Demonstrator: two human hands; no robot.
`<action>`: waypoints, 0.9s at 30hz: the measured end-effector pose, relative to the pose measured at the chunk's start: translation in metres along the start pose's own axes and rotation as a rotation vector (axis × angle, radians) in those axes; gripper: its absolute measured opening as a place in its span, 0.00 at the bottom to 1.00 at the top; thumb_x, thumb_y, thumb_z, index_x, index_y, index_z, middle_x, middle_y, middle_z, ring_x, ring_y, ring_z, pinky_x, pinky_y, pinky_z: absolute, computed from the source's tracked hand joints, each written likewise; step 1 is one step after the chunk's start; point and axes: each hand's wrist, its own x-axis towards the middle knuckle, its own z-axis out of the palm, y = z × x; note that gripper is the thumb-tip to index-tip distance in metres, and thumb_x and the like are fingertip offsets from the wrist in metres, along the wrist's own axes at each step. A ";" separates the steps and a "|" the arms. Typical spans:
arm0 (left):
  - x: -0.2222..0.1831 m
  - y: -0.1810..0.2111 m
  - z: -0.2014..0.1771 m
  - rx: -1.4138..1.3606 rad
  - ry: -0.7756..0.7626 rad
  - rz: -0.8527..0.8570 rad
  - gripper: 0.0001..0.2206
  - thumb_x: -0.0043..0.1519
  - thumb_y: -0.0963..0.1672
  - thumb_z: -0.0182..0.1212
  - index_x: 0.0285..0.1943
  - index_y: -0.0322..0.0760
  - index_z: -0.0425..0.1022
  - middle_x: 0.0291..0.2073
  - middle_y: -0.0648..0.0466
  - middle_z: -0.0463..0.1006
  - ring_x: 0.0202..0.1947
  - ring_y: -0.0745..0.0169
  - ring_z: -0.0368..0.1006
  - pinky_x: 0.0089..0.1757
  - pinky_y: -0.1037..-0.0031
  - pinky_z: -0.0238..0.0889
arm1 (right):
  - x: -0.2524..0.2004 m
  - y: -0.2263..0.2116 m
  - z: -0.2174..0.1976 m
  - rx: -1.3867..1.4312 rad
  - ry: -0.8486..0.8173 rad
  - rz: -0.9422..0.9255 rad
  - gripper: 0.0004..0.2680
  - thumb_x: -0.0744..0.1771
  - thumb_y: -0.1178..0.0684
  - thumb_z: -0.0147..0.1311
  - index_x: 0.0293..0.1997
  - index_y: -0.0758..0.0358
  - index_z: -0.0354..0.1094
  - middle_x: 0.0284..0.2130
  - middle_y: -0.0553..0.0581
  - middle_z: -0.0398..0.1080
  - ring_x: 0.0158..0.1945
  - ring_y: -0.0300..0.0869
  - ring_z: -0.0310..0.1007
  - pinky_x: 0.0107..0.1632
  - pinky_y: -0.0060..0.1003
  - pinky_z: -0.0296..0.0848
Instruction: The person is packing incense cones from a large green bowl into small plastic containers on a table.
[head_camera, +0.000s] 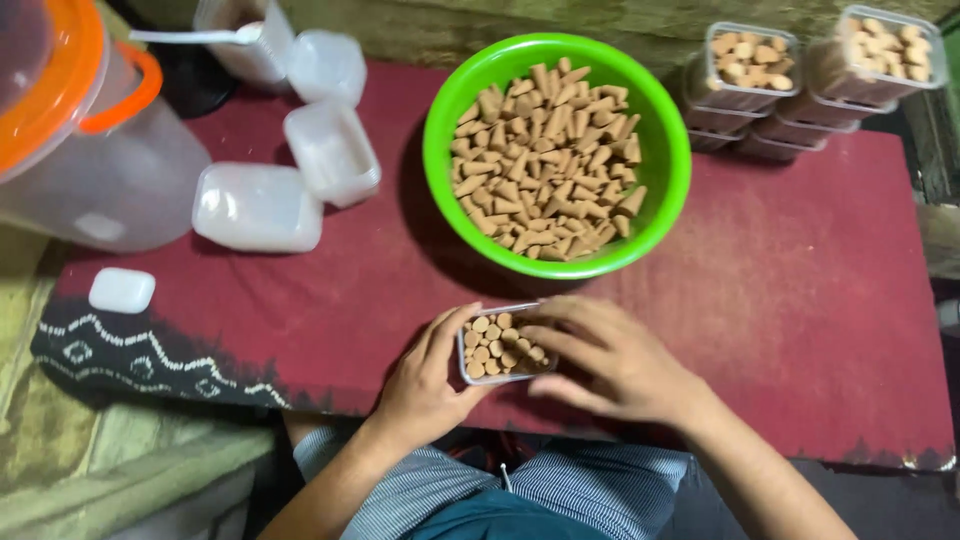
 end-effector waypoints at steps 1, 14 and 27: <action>0.001 0.001 0.002 0.003 -0.008 0.017 0.38 0.52 0.47 0.79 0.69 0.31 0.62 0.62 0.44 0.73 0.61 0.46 0.71 0.59 0.62 0.67 | -0.005 0.001 0.003 -0.010 0.015 0.005 0.19 0.67 0.44 0.60 0.59 0.67 0.66 0.57 0.69 0.70 0.58 0.58 0.74 0.58 0.52 0.74; 0.048 0.057 0.025 -0.255 0.113 0.189 0.36 0.52 0.43 0.79 0.67 0.26 0.61 0.60 0.41 0.74 0.59 0.48 0.77 0.59 0.67 0.73 | -0.005 0.007 -0.090 -0.019 -0.268 0.142 0.28 0.61 0.51 0.63 0.68 0.66 0.57 0.63 0.69 0.61 0.63 0.59 0.63 0.61 0.56 0.65; 0.067 0.004 0.036 0.120 0.300 0.311 0.12 0.62 0.39 0.64 0.53 0.28 0.75 0.54 0.40 0.74 0.57 0.45 0.74 0.60 0.60 0.71 | 0.011 0.163 -0.201 -0.539 -0.021 0.277 0.25 0.61 0.51 0.59 0.64 0.68 0.61 0.56 0.66 0.66 0.58 0.56 0.66 0.60 0.58 0.59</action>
